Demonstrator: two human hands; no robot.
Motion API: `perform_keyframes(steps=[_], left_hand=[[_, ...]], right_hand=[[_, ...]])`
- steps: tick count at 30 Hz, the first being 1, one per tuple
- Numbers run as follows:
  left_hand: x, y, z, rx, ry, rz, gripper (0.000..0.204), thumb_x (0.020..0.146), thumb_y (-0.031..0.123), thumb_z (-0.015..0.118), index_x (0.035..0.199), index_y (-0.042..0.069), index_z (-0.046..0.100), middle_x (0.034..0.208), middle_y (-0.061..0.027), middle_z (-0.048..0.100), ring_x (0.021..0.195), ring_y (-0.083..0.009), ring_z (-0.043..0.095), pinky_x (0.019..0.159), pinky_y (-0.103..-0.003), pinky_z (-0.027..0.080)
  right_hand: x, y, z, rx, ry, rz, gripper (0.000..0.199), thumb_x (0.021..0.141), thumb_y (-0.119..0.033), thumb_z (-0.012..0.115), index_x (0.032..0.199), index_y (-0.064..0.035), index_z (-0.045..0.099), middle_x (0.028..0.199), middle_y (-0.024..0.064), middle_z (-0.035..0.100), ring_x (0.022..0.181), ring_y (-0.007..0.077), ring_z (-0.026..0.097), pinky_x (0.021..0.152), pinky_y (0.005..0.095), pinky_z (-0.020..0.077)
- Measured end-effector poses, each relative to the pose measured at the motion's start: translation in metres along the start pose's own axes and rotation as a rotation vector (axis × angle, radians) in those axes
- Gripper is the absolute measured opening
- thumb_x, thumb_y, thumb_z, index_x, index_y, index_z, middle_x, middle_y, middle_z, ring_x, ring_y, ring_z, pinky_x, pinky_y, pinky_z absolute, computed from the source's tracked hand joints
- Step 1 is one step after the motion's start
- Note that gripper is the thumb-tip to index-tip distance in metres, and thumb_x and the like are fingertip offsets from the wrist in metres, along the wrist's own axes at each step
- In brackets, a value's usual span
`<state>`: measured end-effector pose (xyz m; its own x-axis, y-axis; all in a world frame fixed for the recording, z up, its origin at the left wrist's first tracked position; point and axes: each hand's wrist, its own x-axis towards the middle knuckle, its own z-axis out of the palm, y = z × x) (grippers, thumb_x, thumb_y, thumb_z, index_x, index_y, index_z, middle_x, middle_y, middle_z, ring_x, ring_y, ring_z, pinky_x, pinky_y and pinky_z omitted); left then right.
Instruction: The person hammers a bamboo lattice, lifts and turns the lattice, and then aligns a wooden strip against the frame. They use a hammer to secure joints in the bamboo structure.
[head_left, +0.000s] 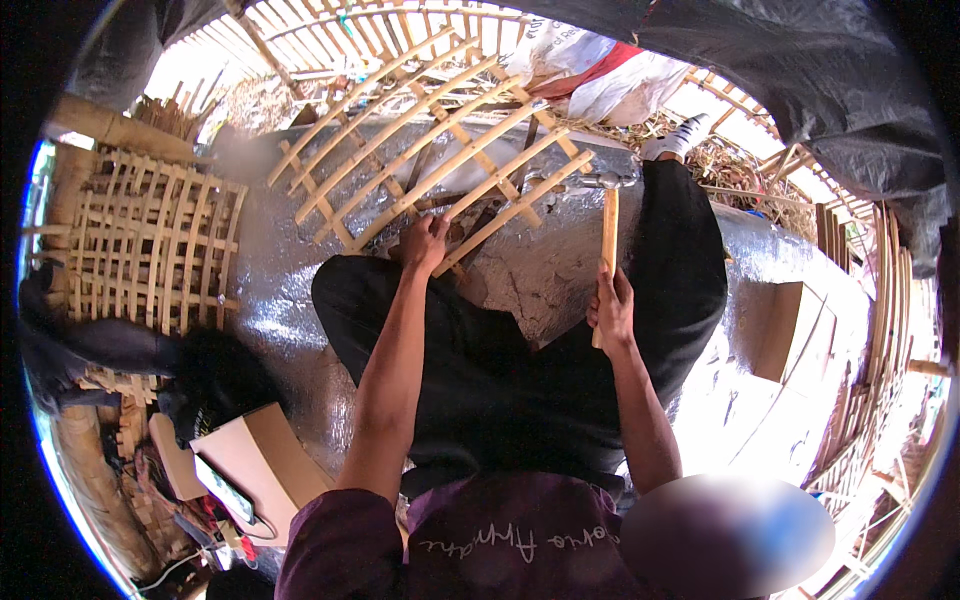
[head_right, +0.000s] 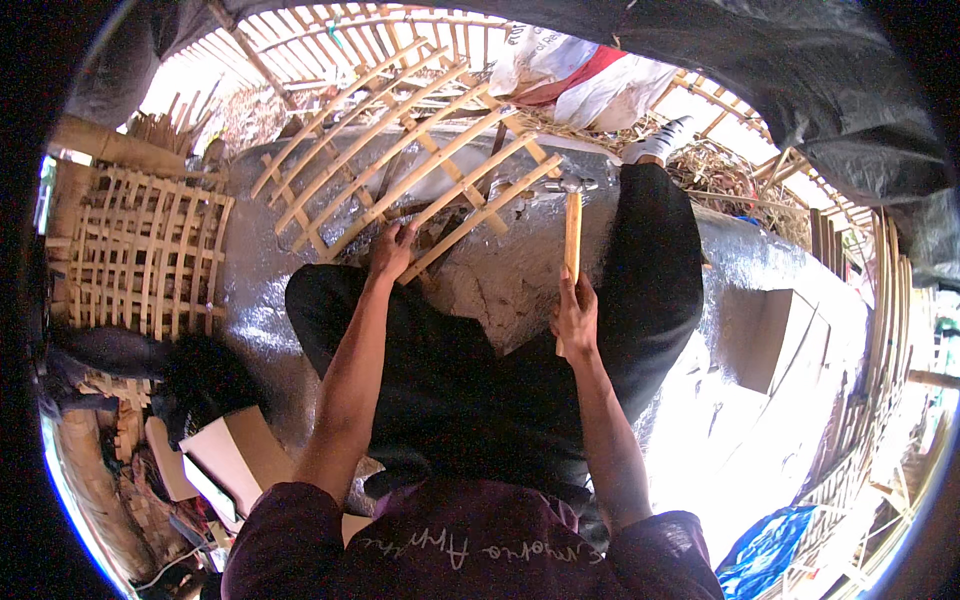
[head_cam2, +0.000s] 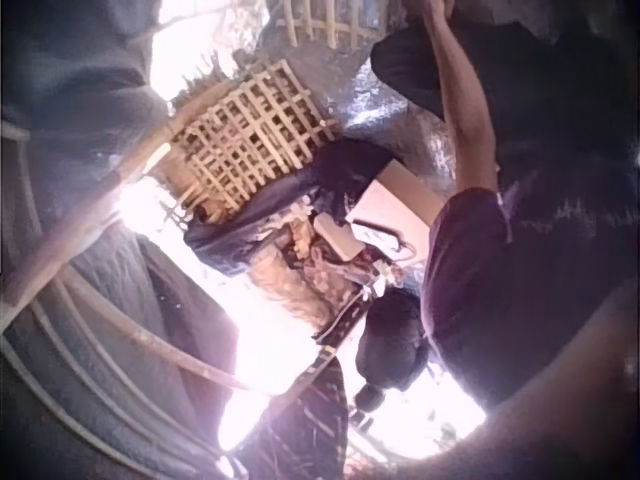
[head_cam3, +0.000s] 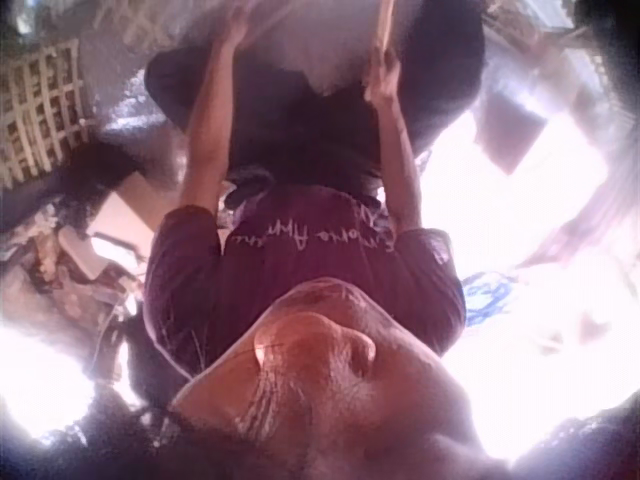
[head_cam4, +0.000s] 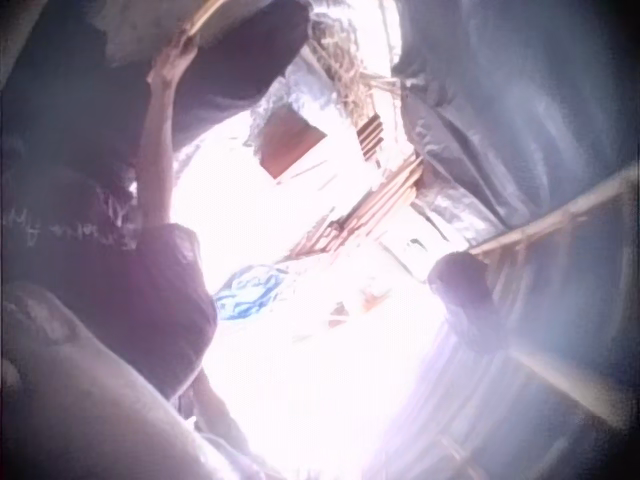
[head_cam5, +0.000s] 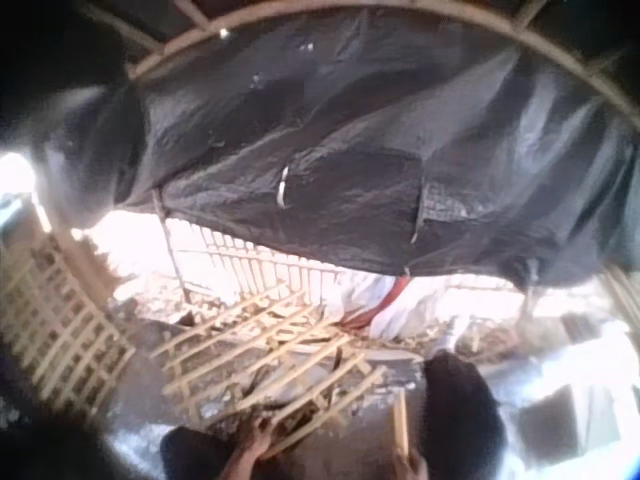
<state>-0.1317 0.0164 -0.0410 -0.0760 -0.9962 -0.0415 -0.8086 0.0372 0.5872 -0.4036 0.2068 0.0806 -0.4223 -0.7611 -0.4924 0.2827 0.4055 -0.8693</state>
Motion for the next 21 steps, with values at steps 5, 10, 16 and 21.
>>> perform_keyframes(steps=[5,10,16,21], left_hand=[[0.003,0.005,0.0,0.009,-0.045,-0.046,0.067,0.092,0.058,0.05,0.121,-0.002,0.06,0.119,-0.0256,0.061,0.11,-0.0401,0.059,0.095,-0.044,0.047],[0.001,0.012,-0.007,0.031,-0.092,-0.099,0.068,0.091,0.059,0.05,0.123,-0.002,0.059,0.12,-0.0252,0.061,0.113,-0.0396,0.057,0.096,-0.044,0.046],[-0.004,0.023,-0.016,0.077,-0.092,-0.099,0.066,0.09,0.062,0.049,0.121,0.005,0.061,0.116,-0.0229,0.063,0.108,-0.0399,0.06,0.092,-0.046,0.048],[-0.008,0.027,-0.005,0.065,-0.163,-0.029,0.059,0.091,0.059,0.05,0.121,0.009,0.063,0.105,-0.0191,0.068,0.098,-0.0368,0.064,0.082,-0.045,0.05]], right_hand=[[0.008,0.002,-0.009,0.01,0.016,-0.016,0.031,0.099,-0.042,0.052,0.09,-0.0133,0.046,0.06,-0.0054,0.035,0.041,0.004,0.034,0.036,0.0215,0.0307],[0.005,0.005,-0.009,0.005,-0.007,-0.017,0.031,0.098,-0.043,0.053,0.09,-0.0137,0.046,0.059,-0.0061,0.034,0.042,0.0041,0.033,0.036,0.0217,0.0304],[0.003,0.004,-0.006,0.071,-0.03,0.005,0.034,0.097,-0.046,0.054,0.09,-0.0138,0.046,0.058,-0.0055,0.035,0.04,0.0045,0.033,0.036,0.0221,0.0294],[-0.001,0.001,-0.004,0.029,-0.022,-0.023,0.034,0.097,-0.046,0.053,0.089,-0.0134,0.046,0.058,-0.0039,0.037,0.04,0.0053,0.034,0.036,0.0222,0.0299]])
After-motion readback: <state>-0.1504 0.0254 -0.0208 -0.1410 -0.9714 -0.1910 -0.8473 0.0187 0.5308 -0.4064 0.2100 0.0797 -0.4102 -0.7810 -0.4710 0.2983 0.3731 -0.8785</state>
